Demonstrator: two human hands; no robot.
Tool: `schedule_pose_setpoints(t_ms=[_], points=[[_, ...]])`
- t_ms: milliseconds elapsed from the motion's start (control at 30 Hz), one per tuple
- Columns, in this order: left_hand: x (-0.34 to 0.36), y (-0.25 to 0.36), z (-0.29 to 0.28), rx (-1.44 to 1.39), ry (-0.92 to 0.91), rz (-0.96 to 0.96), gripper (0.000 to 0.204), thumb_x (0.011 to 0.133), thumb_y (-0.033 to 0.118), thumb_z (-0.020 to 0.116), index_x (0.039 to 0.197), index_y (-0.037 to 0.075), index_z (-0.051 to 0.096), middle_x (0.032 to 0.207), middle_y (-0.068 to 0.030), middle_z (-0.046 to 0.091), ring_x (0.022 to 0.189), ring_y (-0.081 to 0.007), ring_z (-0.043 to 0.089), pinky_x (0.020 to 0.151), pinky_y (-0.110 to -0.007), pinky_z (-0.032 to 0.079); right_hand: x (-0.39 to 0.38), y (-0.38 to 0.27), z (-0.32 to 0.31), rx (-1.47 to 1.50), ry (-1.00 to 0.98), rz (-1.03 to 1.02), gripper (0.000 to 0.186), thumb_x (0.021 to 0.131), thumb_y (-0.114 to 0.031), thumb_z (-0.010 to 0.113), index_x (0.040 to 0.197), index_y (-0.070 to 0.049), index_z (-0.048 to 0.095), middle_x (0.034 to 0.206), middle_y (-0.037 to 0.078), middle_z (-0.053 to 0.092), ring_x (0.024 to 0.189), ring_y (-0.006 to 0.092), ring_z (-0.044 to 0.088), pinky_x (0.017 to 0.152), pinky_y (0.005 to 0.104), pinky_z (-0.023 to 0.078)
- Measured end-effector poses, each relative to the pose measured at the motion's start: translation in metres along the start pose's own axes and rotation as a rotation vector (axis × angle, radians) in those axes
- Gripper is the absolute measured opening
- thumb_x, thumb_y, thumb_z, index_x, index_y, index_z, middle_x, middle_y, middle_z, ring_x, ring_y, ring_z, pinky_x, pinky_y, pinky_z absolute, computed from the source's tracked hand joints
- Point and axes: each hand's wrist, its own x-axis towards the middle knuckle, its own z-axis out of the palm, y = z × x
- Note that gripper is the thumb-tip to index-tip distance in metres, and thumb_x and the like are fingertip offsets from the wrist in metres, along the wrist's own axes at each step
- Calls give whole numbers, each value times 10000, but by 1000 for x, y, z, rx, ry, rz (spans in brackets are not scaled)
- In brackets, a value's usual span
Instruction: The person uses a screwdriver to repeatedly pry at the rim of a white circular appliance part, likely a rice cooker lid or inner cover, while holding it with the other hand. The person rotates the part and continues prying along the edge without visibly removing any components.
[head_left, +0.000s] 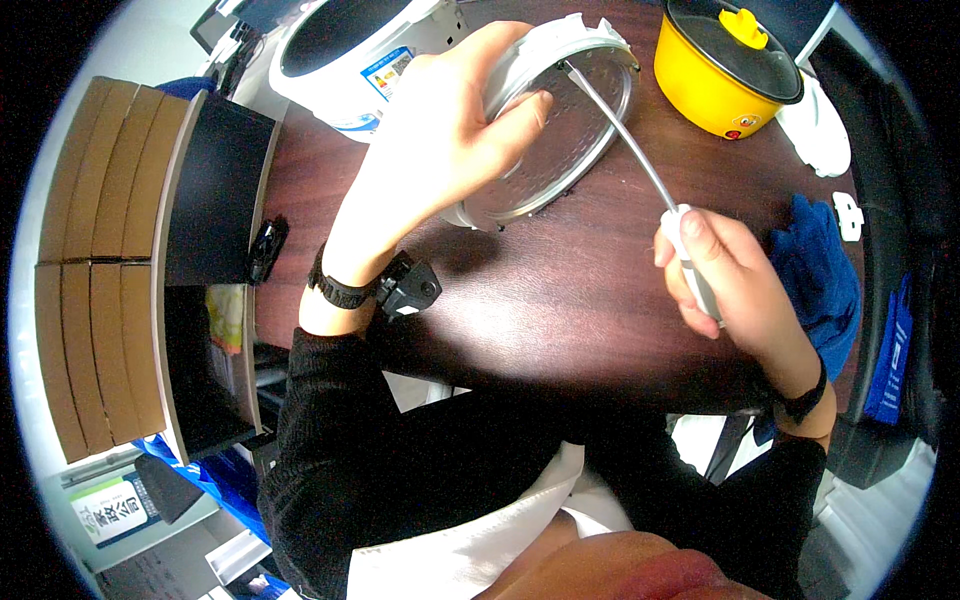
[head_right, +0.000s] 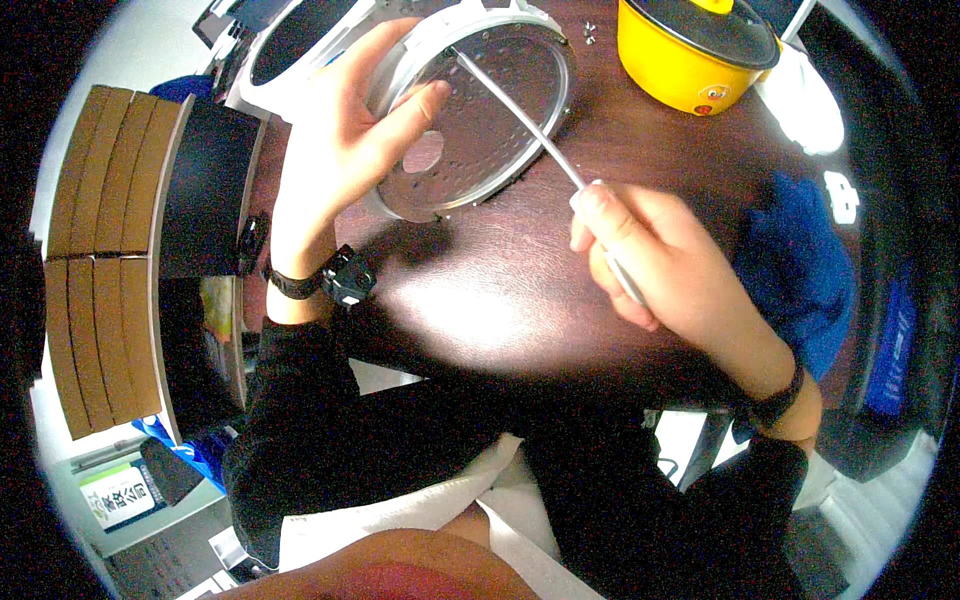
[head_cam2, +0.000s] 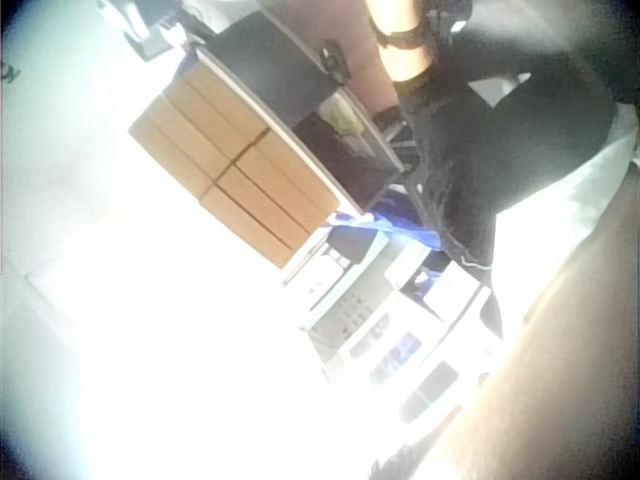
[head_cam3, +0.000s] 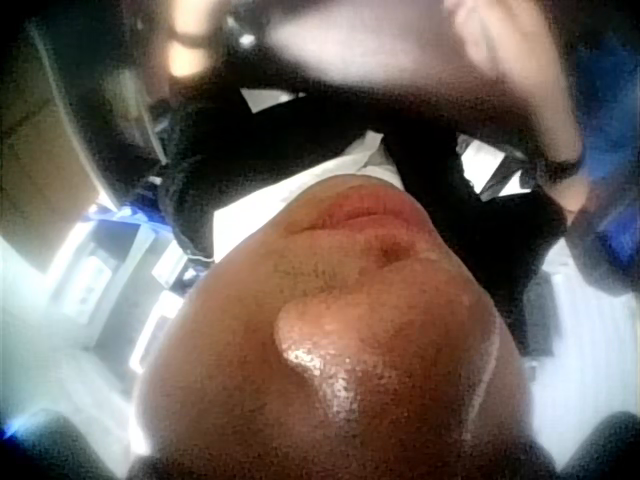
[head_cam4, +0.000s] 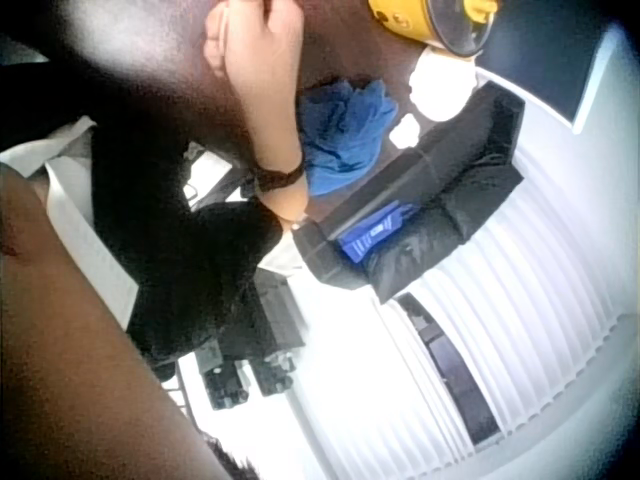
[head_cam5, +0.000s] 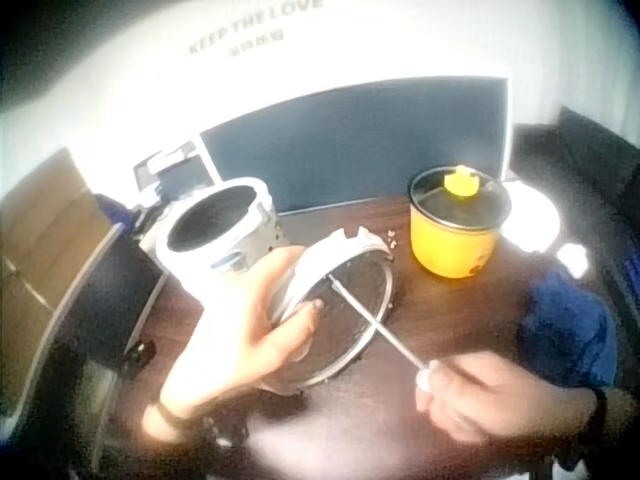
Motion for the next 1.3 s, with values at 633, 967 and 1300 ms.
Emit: schedule_pose_setpoints(t_ms=[633,967,1300], points=[[-2,5,0,-12,-46,61,442,770,193,707,1143,4,564,949,-154,664,882,-198,639,794,-317,488,-20,-24,-7,-1325,849,-540,317,752,-300,723,929,-56,624,818,125,635,743,295,630,637,348,478],[-1,3,-1,-147,-101,14,422,772,136,663,1142,-24,540,887,-133,652,795,-177,623,711,-297,489,-8,-21,-25,-1117,603,-498,299,791,-308,689,879,-40,590,733,173,610,680,354,610,592,382,458],[2,11,-10,-364,-168,-96,386,781,43,576,1146,-50,492,786,-112,618,633,-154,604,564,-280,502,1,-11,-19,-705,307,-351,292,873,-274,612,795,1,550,607,145,506,522,218,534,513,334,378]])
